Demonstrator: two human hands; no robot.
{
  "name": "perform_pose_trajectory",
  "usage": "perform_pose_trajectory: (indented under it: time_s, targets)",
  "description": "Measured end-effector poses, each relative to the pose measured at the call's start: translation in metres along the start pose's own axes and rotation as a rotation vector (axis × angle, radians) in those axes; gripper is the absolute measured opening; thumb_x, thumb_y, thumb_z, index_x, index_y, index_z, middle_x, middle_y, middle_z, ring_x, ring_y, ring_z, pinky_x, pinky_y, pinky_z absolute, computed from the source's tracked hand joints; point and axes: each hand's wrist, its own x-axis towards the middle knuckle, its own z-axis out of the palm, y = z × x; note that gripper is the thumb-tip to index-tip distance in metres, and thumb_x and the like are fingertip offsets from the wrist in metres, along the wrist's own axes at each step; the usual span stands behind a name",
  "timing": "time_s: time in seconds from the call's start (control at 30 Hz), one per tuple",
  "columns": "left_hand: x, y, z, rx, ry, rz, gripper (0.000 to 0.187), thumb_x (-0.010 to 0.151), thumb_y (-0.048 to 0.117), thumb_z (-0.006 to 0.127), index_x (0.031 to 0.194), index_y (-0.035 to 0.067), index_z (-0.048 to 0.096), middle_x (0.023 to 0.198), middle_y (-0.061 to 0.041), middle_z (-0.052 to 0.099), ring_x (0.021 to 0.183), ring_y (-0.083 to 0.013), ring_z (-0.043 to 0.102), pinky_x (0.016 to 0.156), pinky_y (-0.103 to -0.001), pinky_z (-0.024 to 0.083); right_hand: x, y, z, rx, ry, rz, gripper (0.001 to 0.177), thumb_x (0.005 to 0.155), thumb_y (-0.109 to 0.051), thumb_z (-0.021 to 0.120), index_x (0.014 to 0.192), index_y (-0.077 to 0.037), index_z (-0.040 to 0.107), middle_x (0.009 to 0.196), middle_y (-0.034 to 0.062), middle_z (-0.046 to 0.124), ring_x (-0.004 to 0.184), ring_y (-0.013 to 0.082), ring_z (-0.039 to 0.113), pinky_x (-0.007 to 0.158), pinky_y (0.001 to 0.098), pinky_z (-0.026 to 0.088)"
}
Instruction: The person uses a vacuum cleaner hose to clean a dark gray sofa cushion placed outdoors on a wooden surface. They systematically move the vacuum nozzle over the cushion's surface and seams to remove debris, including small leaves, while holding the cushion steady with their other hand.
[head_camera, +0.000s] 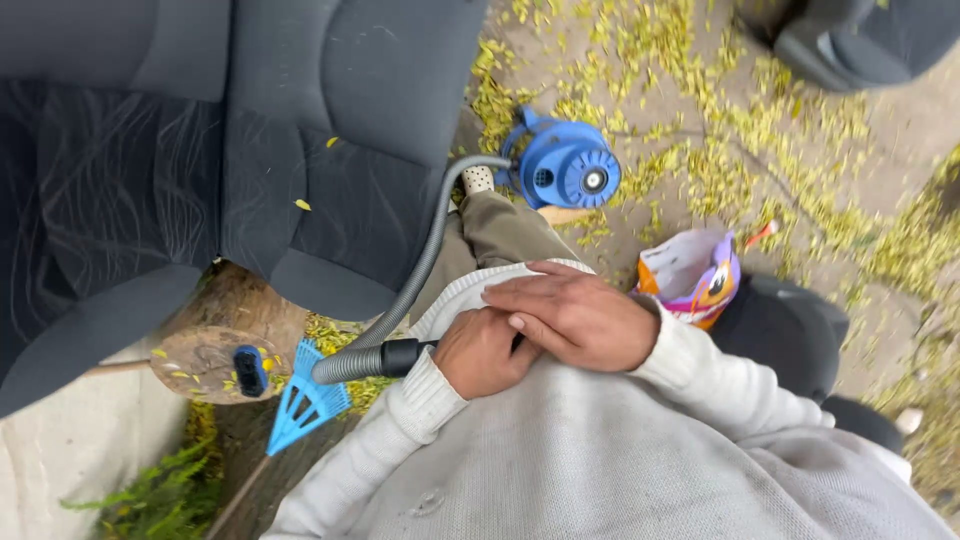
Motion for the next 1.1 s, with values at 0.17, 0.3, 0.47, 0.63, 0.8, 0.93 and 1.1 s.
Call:
perform_pose_trajectory:
  time_s: [0.17,0.3,0.47,0.63,0.8,0.93,1.1]
  targets:
    - [0.015,0.017,-0.009,-0.002,-0.030,0.039,0.031,0.097,0.035,0.059,0.097,0.005,0.067,0.082,-0.018,0.073,0.076,-0.0406,0.070,0.070,-0.051,0.057,-0.027,0.015,0.022,-0.297,0.398,0.018,0.041,0.100,-0.019,0.055,0.138,-0.002,0.059,0.133,0.0168,0.066,0.129,0.0332,0.061,0.114,0.0501,0.042]
    - [0.024,0.037,-0.002,0.049,0.046,0.022,0.035,0.097,0.039,0.060,0.104,0.005,0.065,0.084,-0.018,0.073,0.076,-0.0392,0.070,0.067,-0.050,0.056,-0.044,0.010,0.018,-0.262,0.513,-0.075,0.040,0.102,-0.017,0.052,0.138,0.000,0.058,0.136,0.0178,0.064,0.132,0.0382,0.059,0.114,0.0499,0.044]
    - [0.037,0.065,-0.002,-0.001,0.066,0.143,0.044,0.099,0.039,0.061,0.128,0.006,0.058,0.096,-0.016,0.073,0.081,-0.0376,0.071,0.068,-0.049,0.056,-0.058,0.002,0.013,-0.332,0.778,-0.080,0.035,0.106,-0.016,0.047,0.132,0.000,0.063,0.136,0.0152,0.067,0.132,0.0365,0.063,0.115,0.0510,0.046]
    - [0.046,0.079,-0.006,-0.006,0.237,0.356,0.039,0.096,0.032,0.069,0.123,0.005,0.058,0.106,-0.015,0.071,0.094,-0.0343,0.072,0.077,-0.044,0.059,-0.067,0.013,0.006,-0.304,0.916,-0.190,0.035,0.111,-0.022,0.045,0.133,0.000,0.060,0.136,0.0193,0.066,0.130,0.0379,0.066,0.115,0.0481,0.047]
    - [0.049,0.078,-0.029,-0.191,0.385,0.566,0.034,0.101,0.027,0.072,0.124,0.008,0.054,0.108,-0.012,0.069,0.093,-0.0284,0.073,0.082,-0.037,0.061,-0.058,0.049,0.002,-0.012,1.074,-0.387,0.057,0.112,-0.040,0.037,0.155,-0.003,0.039,0.144,0.0207,0.061,0.134,0.0332,0.063,0.114,0.0437,0.049]
    - [0.082,0.086,-0.060,-0.474,0.370,0.897,0.045,0.101,0.033,0.070,0.132,0.008,0.050,0.108,-0.008,0.067,0.095,-0.0249,0.072,0.084,-0.036,0.061,-0.038,0.070,-0.036,0.130,0.902,-0.307,0.059,0.112,-0.035,0.048,0.161,-0.005,0.034,0.144,0.0186,0.063,0.128,0.0280,0.067,0.119,0.0434,0.047]
    - [0.154,0.124,-0.093,-0.292,0.511,0.963,0.044,0.099,0.031,0.069,0.130,0.006,0.050,0.111,-0.015,0.067,0.099,-0.0339,0.072,0.084,-0.044,0.060,-0.043,0.090,-0.100,0.056,0.739,-0.275,0.074,0.099,-0.024,0.069,0.160,-0.003,0.031,0.146,0.0170,0.061,0.135,0.0281,0.063,0.117,0.0392,0.047]
